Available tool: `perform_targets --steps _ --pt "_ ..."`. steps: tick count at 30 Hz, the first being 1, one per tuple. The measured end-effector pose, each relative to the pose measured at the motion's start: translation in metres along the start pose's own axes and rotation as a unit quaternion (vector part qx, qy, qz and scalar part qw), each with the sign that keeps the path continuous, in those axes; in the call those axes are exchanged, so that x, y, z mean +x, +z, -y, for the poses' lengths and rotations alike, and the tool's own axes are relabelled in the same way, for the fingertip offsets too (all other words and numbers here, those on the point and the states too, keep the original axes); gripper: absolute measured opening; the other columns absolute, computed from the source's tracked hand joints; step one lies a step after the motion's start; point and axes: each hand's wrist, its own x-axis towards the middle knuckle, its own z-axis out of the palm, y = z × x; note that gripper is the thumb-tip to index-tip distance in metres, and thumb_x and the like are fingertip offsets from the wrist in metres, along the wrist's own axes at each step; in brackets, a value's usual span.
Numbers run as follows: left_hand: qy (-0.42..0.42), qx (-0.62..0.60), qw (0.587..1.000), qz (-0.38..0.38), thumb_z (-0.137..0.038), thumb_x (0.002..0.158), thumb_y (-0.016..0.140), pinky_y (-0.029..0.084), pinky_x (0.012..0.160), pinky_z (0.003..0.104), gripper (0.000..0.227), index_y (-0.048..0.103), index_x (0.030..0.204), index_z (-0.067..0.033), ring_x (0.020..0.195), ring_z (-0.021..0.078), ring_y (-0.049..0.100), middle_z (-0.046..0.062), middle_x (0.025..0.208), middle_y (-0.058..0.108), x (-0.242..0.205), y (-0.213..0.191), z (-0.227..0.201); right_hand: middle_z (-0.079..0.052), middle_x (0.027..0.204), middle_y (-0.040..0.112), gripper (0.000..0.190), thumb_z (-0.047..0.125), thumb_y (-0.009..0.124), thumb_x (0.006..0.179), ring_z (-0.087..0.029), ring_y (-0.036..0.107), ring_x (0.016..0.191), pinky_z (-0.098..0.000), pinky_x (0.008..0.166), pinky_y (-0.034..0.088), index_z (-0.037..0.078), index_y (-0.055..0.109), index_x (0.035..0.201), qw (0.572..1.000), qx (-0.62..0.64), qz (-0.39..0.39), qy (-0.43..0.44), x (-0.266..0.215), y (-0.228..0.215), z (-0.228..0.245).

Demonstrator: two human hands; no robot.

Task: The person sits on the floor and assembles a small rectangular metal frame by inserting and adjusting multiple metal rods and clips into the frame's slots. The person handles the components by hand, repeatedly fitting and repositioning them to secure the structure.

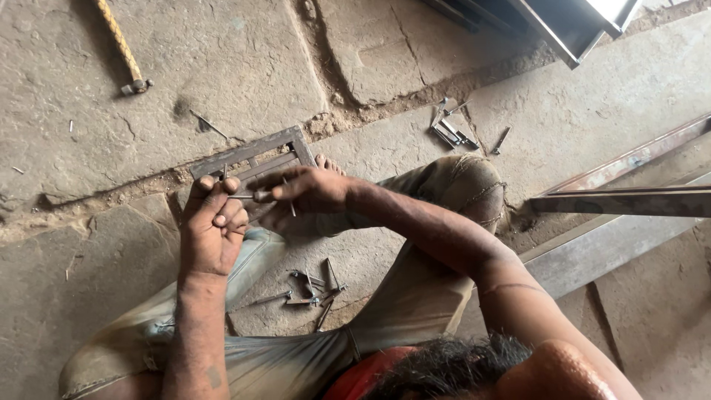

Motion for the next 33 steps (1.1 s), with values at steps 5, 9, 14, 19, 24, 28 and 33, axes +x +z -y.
perform_targets --steps 5,9,14,19,24,28,33 --pt "0.044 0.039 0.998 0.035 -0.008 0.107 0.067 0.035 0.056 0.015 0.011 0.067 0.107 -0.0189 0.063 0.002 0.044 0.009 0.107 0.069 -0.003 0.004 -0.002 -0.011 0.139 0.066 0.037 0.011 0.065 0.104 -0.025 0.067 0.13 -0.042 0.115 0.054 0.003 0.059 0.14 0.896 -0.412 -0.081 -0.146 -0.014 0.002 -0.013" --pt "0.078 0.051 0.996 0.005 -0.008 0.109 0.066 0.037 0.056 0.017 0.012 0.067 0.107 -0.0194 0.066 0.0037 0.046 0.008 0.108 0.069 -0.003 -0.001 0.001 -0.009 0.153 0.06 0.051 0.014 0.061 0.103 -0.021 0.072 0.125 -0.0372 0.106 0.057 0.01 0.051 0.153 0.706 -0.656 -0.129 -0.236 -0.014 0.013 -0.024" --pt "0.038 0.013 0.999 -0.005 -0.005 0.106 0.065 0.036 0.054 0.014 0.016 0.066 0.108 -0.0205 0.063 0.001 0.045 0.006 0.107 0.071 0.004 -0.008 0.0 -0.015 0.161 0.046 0.071 0.019 0.064 0.103 -0.028 0.056 0.139 -0.0426 0.115 0.05 0.015 0.026 0.162 0.851 -0.428 -0.017 -0.303 -0.009 0.005 -0.019" --pt "0.056 -0.012 0.996 0.069 -0.004 0.106 0.069 0.037 0.057 0.015 0.019 0.068 0.114 -0.0213 0.063 -0.0005 0.043 0.007 0.111 0.072 -0.002 -0.004 -0.01 -0.022 0.161 0.048 0.072 0.038 0.055 0.107 -0.036 0.056 0.142 -0.0497 0.117 0.049 0.008 0.028 0.166 0.987 0.111 0.083 -0.08 -0.005 -0.021 -0.009" --pt "0.075 0.022 0.993 0.091 -0.009 0.105 0.073 0.037 0.053 0.015 0.015 0.071 0.111 -0.0213 0.062 0.0001 0.044 0.008 0.106 0.074 -0.005 0.003 -0.01 -0.029 0.155 0.052 0.068 0.035 0.055 0.115 -0.035 0.061 0.134 -0.0522 0.117 0.047 0.001 0.031 0.168 0.985 0.061 0.159 -0.013 -0.005 -0.015 -0.024" --pt "0.101 0.047 0.991 0.077 -0.01 0.105 0.073 0.039 0.053 0.017 0.012 0.07 0.108 -0.0213 0.062 0.0011 0.046 0.008 0.106 0.075 -0.005 0.005 -0.007 -0.027 0.155 0.052 0.07 0.033 0.06 0.11 -0.033 0.059 0.136 -0.0524 0.118 0.047 0.005 0.03 0.166 0.909 -0.363 -0.023 -0.203 -0.013 -0.002 -0.019" --pt "0.092 0.04 0.994 0.034 -0.007 0.108 0.07 0.039 0.057 0.017 0.014 0.068 0.109 -0.0207 0.067 0.0017 0.047 0.005 0.109 0.072 -0.001 0.001 -0.002 -0.023 0.153 0.054 0.071 0.035 0.063 0.107 -0.031 0.06 0.133 -0.0517 0.116 0.049 0.009 0.031 0.165 0.893 -0.365 -0.089 -0.248 -0.013 -0.001 -0.004"
